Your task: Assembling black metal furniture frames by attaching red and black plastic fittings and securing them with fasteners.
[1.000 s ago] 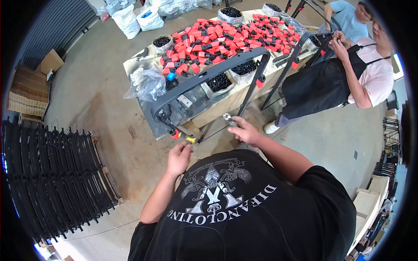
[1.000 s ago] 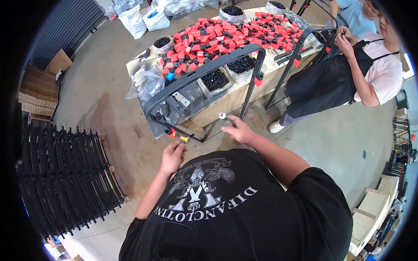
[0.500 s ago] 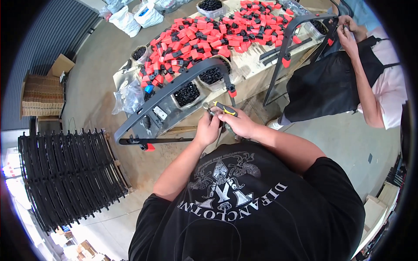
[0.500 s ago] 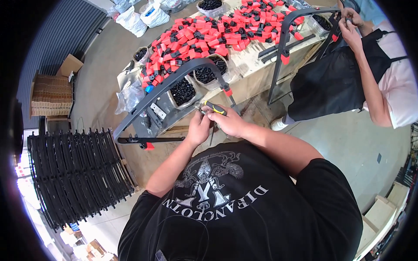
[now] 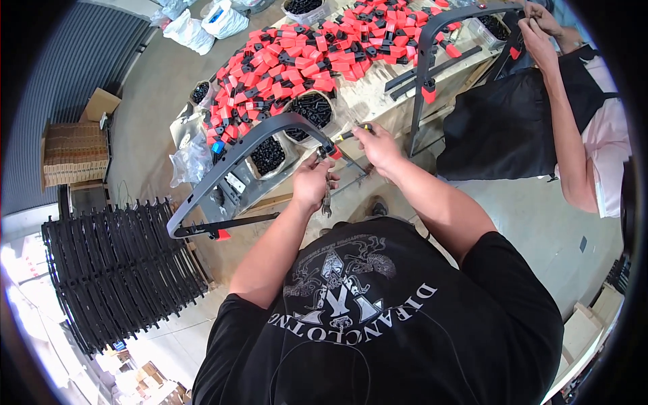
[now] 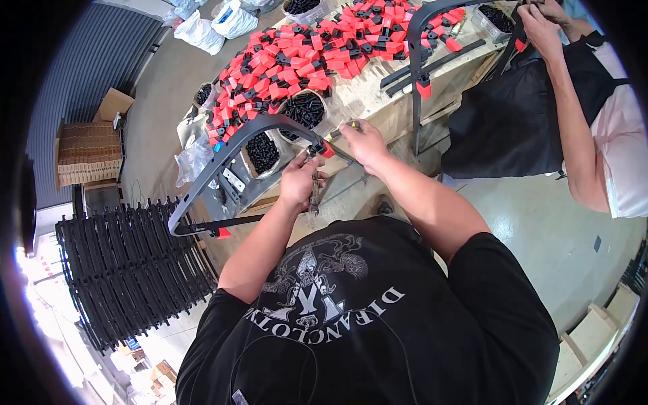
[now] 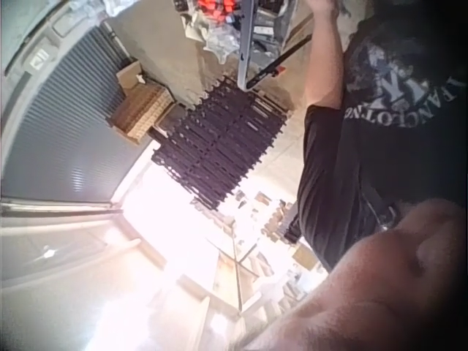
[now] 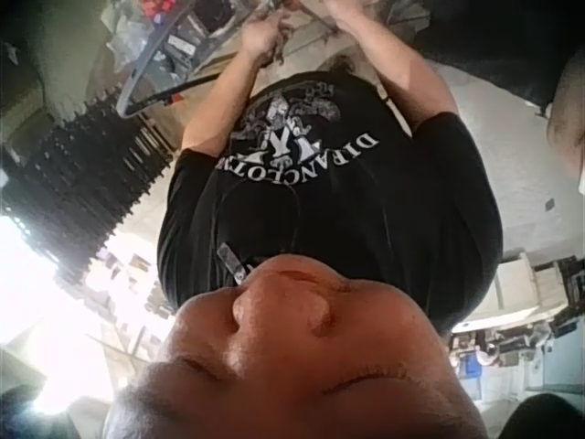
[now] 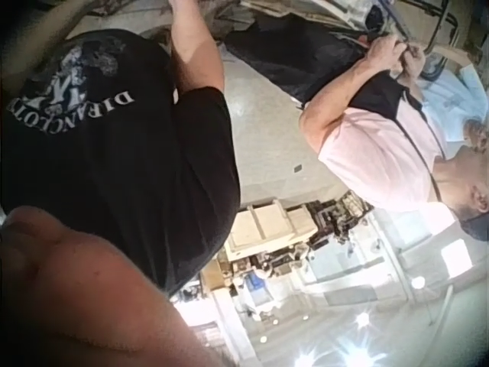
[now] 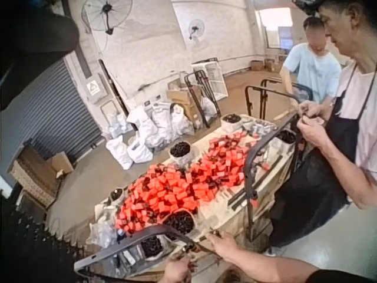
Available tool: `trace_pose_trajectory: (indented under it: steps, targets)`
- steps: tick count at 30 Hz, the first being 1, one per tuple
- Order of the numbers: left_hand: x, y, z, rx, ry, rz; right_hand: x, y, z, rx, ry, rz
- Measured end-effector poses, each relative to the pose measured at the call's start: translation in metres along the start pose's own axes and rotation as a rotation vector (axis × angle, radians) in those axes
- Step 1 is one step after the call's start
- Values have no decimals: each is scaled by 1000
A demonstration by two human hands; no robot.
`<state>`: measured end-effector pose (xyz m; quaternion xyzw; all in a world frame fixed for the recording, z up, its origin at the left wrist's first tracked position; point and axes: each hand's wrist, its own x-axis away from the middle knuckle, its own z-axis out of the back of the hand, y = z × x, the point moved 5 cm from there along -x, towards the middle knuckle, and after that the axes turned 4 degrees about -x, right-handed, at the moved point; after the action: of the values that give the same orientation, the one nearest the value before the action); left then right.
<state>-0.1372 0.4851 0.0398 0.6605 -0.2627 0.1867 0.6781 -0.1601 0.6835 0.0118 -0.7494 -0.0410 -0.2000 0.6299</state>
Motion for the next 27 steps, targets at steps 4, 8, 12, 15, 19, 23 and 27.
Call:
trace_pose_trajectory:
  steps: [4, 8, 12, 15, 19, 23, 27]
  targets:
    - [3, 8, -7, 47, -46, -8, -11, 17, -13, -202, -25, -198]
    - [3, 13, -7, 55, -99, -37, -18, 27, -15, -283, -23, -312]
    - [6, 22, -13, 42, -138, -24, -27, 38, -13, -262, 7, -312]
    - [5, 24, -11, 39, -145, -9, -26, 35, -17, -235, -31, -320]
    - [6, 30, -12, 68, -155, 49, -30, 34, -13, -186, 5, -194]
    - [6, 30, -12, 53, -153, 41, -31, 35, -15, -194, -36, -213]
    - [5, 31, -11, 67, -154, 58, -31, 35, -14, -191, -102, -313]
